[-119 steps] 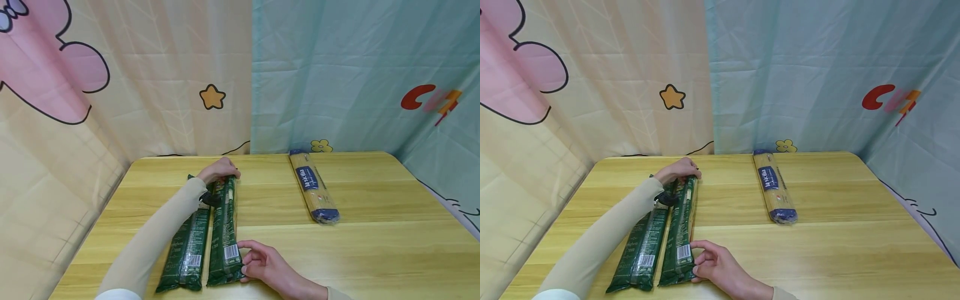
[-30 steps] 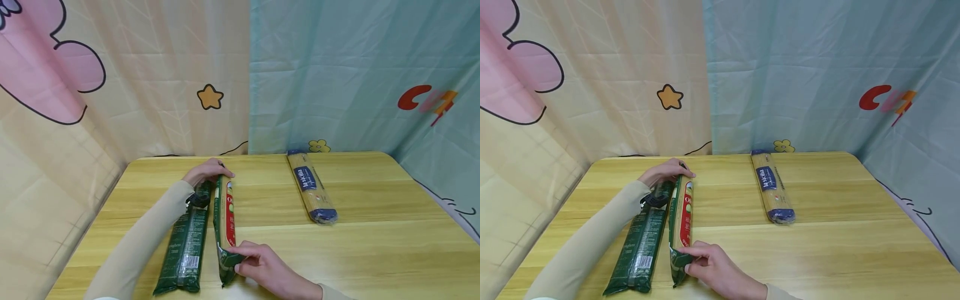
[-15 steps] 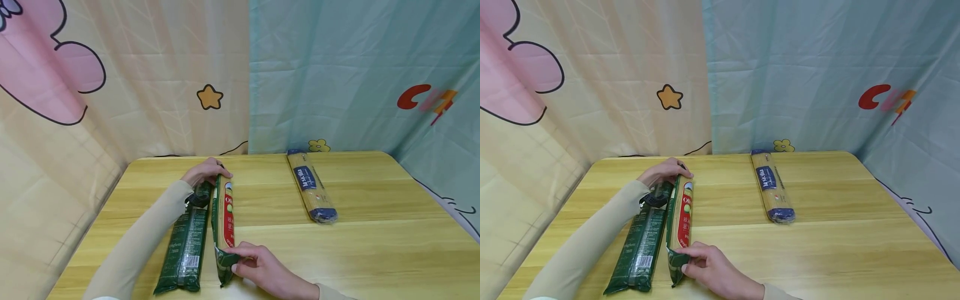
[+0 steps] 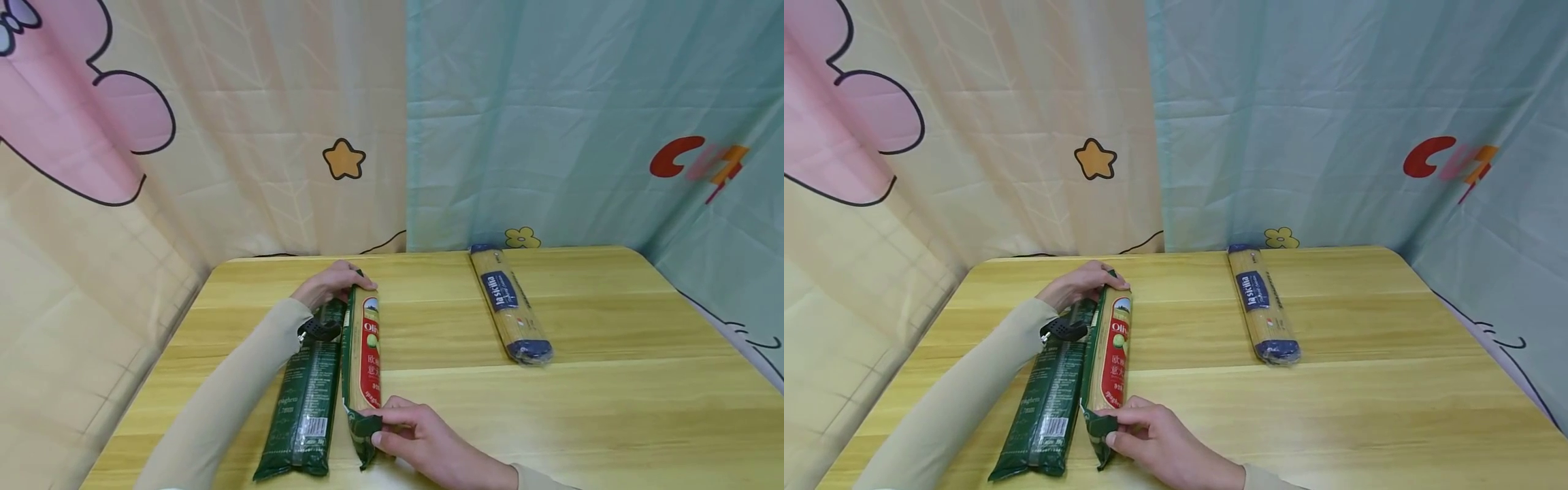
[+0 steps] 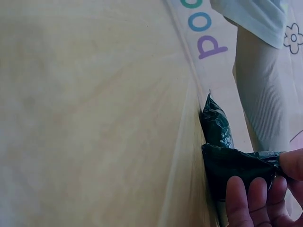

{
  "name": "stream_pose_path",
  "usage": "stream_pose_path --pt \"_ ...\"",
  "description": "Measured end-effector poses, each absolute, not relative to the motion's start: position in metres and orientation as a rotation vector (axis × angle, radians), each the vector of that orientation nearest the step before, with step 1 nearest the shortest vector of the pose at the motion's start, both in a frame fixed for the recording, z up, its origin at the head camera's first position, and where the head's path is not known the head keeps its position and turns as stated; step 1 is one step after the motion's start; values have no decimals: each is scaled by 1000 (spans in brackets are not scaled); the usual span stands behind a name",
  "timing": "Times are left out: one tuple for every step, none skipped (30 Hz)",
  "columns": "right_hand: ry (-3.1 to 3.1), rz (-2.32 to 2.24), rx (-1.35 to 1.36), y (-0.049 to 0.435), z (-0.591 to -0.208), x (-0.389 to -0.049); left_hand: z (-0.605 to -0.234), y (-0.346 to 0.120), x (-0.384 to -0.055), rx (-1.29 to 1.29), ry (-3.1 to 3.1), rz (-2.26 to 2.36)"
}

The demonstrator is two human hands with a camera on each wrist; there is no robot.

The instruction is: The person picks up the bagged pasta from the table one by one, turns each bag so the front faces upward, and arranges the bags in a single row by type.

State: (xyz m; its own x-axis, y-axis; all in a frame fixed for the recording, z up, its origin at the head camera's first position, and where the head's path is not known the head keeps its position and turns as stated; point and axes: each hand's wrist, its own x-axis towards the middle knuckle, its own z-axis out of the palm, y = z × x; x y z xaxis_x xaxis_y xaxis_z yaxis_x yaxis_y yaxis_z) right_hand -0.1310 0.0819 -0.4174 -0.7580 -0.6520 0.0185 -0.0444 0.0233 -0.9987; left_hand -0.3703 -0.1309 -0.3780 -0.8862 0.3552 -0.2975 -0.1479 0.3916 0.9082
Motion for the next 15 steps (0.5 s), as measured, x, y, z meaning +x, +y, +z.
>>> stream_pose_path --pt "1861 -1788 -715 82 -417 -131 -378 -131 -371 170 2205 1515" --pt "1865 -1791 -718 81 -417 -131 -378 -131 -371 161 2205 1521" --pt "1864 -1795 -723 81 -417 -131 -378 -131 -371 156 2208 1523" --pt "1866 -1795 -727 80 -417 -131 -378 -131 -370 152 2206 1528" --pt "1861 -1800 -724 80 -417 -130 -378 -132 -370 147 2205 1530" --pt "1852 -1803 -716 80 -417 -130 -378 -131 -370 135 2199 1540" --pt "1845 -1803 -709 79 -417 -130 -378 -131 -369 126 2190 1550" --pt "1841 -1803 -705 79 -417 -129 -378 -131 -369 116 2185 1558" --pt "1840 -1802 -709 79 -417 -129 -378 -131 -368 108 2182 1565" --pt "1839 -1802 -707 79 -417 -129 -378 -131 -367 101 2180 1572" --pt "1838 -1803 -706 80 -418 -129 -379 -131 -367 94 2182 1578" --pt "1841 -1801 -708 80 -418 -129 -379 -131 -367 86 2185 1583" --pt "1845 -1799 -713 80 -418 -130 -379 -132 -367 83 2190 1585" --pt "1849 -1798 -715 81 -418 -130 -379 -132 -366 79 2197 1585" --pt "1855 -1793 -710 81 -418 -130 -379 -132 -366 77 2203 1584"
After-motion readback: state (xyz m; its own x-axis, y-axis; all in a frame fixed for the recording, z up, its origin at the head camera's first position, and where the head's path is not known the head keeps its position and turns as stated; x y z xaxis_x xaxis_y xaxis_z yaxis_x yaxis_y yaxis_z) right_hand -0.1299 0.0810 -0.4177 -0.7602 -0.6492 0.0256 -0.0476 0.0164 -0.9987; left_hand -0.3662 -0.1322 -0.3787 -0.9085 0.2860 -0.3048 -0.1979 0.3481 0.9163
